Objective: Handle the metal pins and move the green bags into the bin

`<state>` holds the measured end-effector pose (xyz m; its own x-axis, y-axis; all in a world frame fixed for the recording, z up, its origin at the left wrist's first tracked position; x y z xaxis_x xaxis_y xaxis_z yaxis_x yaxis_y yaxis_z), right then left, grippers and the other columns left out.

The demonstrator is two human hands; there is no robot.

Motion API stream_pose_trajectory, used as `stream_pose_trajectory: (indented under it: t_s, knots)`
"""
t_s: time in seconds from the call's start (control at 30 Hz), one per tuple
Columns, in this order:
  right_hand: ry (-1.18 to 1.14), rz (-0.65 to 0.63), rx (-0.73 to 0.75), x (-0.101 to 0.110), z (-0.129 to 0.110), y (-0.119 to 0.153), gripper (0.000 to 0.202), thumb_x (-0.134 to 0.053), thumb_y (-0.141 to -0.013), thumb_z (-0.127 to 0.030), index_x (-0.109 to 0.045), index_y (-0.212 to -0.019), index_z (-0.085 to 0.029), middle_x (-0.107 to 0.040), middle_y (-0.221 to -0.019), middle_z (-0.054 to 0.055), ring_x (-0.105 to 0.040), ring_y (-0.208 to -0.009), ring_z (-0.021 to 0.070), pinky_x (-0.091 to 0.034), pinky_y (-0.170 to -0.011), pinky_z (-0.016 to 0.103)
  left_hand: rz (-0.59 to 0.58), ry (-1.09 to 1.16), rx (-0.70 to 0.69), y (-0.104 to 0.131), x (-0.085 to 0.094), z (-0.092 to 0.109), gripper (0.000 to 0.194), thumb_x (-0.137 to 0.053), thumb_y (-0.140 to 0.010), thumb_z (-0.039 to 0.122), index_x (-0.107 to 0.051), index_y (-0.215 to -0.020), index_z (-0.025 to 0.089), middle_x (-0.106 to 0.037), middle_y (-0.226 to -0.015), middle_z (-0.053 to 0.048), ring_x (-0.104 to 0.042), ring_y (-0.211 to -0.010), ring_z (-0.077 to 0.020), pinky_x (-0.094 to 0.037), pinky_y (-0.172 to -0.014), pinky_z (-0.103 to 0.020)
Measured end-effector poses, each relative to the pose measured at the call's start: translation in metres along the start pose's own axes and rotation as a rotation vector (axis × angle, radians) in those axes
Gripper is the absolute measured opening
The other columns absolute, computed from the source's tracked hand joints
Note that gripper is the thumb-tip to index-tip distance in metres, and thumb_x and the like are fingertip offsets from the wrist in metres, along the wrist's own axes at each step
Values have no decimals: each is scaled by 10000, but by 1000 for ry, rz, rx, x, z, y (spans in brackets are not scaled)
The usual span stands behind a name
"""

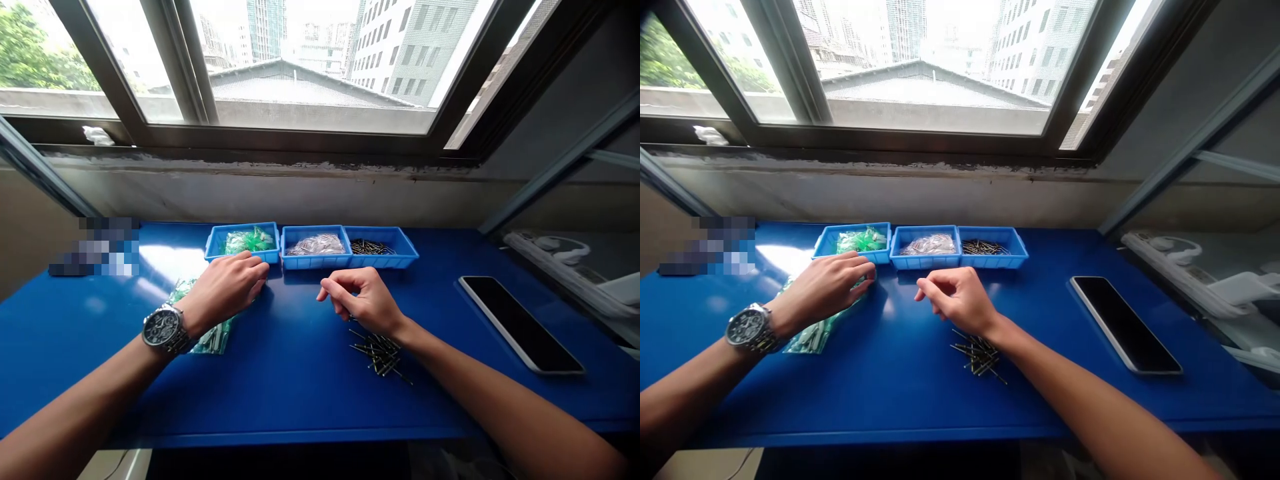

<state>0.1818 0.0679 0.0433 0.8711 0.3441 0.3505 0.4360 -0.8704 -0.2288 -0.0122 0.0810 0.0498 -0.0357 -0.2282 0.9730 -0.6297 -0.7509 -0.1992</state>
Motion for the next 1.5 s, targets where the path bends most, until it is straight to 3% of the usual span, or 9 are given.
stream_pose_trajectory:
  t_s: [0.13,0.23,0.4,0.57,0.67,0.8,1.3,1.4,1.5]
  knots:
    - [27,22,-4,2,1,-1,378,-602,-1005,-408,-757,-766,-159,-643,-565,-5,-574,-434,99,-453,-456,224,165,143,72,0,24,-4,202,-520,-1007,296,-663,-912,189,-708,-844,-74,-648,-727,-216,-439,-594,-286]
    - [33,76,-35,7,5,-1,364,-604,-1000,-441,-763,-828,-163,-636,-573,-8,-575,-437,103,-458,-447,224,287,484,171,-1,39,-8,213,-577,-1002,372,-667,-928,194,-730,-865,-49,-654,-694,-173,-486,-606,-263]
    - [-4,21,-110,4,16,-3,391,-659,-968,-473,-713,-1236,-195,-682,-670,-10,-614,-487,114,-507,-482,229,308,1169,313,-13,25,0,259,-655,-974,424,-630,-940,168,-735,-893,-60,-685,-676,-149,-550,-544,-221]
    - [-90,17,-122,4,21,-5,338,-688,-947,-476,-743,-1082,-171,-670,-642,-10,-587,-456,105,-482,-452,224,281,1435,346,-26,4,15,273,-691,-951,417,-600,-960,160,-697,-889,-48,-689,-695,-146,-618,-582,-246]
    - [-99,65,-112,9,21,-5,307,-701,-936,-472,-736,-925,-167,-641,-614,-15,-582,-456,110,-479,-439,229,234,1494,329,-28,-5,21,266,-694,-946,412,-602,-963,163,-683,-909,-44,-697,-806,-172,-665,-692,-308]
    - [-63,132,-76,14,18,-4,286,-698,-939,-455,-736,-911,-173,-638,-607,-14,-583,-454,113,-491,-440,236,179,1494,330,-23,-15,26,285,-681,-950,436,-625,-941,157,-692,-887,-50,-707,-817,-185,-666,-746,-334]
    - [-145,106,-106,3,22,-2,241,-761,-909,-374,-791,-1020,-162,-698,-613,2,-617,-431,121,-486,-404,224,166,1385,325,-7,-24,29,247,-662,-983,415,-635,-961,170,-621,-608,20,-568,-481,-109,-456,-408,-183]
    - [-153,138,-65,5,20,-1,245,-754,-917,-354,-805,-1068,-169,-783,-796,61,-712,-543,162,-525,-419,236,238,1348,280,-6,-16,29,183,-662,-989,345,-650,-993,163,-745,-814,-46,-715,-671,-155,-586,-560,-228]
    - [-62,215,2,11,14,1,263,-732,-932,-307,-795,-1170,-213,-807,-992,73,-746,-643,166,-627,-542,278,367,1227,240,-5,-4,26,124,-654,-984,246,-686,-1080,173,-757,-1099,-78,-751,-1006,-201,-643,-887,-315]
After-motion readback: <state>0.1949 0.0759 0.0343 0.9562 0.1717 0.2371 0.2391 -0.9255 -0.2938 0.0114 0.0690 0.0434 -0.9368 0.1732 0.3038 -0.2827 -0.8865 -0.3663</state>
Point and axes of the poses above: each hand's wrist, its own y-axis away from the middle knuckle, its own x-axis out of the back of the hand, z = x × y, the point moved 8 cm from there along -y, towards the middle knuckle
